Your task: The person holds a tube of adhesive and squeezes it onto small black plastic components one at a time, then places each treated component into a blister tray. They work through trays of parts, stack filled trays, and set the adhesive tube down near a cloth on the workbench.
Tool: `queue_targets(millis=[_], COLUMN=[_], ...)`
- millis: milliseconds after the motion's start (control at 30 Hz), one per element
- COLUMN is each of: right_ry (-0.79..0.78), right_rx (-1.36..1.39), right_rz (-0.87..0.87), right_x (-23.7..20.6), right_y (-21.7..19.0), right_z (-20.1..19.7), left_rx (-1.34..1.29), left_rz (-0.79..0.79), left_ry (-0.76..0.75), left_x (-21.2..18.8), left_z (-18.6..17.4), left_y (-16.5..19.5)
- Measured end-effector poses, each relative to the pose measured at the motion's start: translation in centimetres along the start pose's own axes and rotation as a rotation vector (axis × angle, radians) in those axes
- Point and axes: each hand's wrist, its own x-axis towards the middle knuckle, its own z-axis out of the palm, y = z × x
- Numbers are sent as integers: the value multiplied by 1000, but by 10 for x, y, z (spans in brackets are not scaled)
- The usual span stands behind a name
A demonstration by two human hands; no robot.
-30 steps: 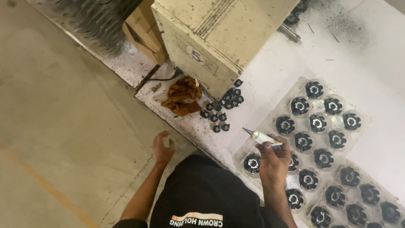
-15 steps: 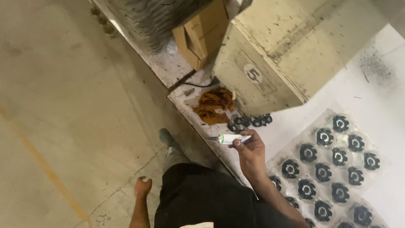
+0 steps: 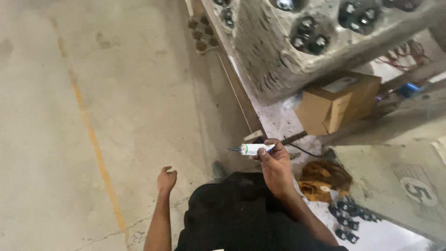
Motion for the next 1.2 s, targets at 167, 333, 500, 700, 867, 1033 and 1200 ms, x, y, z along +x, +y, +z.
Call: queue_targets(millis=[167, 333, 500, 700, 867, 1033, 1200], right_ry=[-35, -47, -57, 29, 147, 213, 225], right_rx=[-34, -57, -66, -45, -27, -74, -140], right_rz=[80, 118, 72, -47, -111, -227, -343], right_x=[83, 169, 280, 408, 467, 512, 566], right_y=[27, 59, 74, 67, 44, 35, 44], right_z=[41, 57, 74, 111, 139, 155, 163], left_rx=[-97, -172, -68, -52, -38, -55, 206], left_rz=[2, 263, 389, 762, 873, 978, 1323], left_ry=[30, -142, -258, -347, -460, -736, -933], left_x=[74, 154, 264, 375, 422, 436, 460], left_z=[-3, 19, 20, -4, -22, -34, -35], left_y=[56, 127, 245, 367, 451, 525, 599])
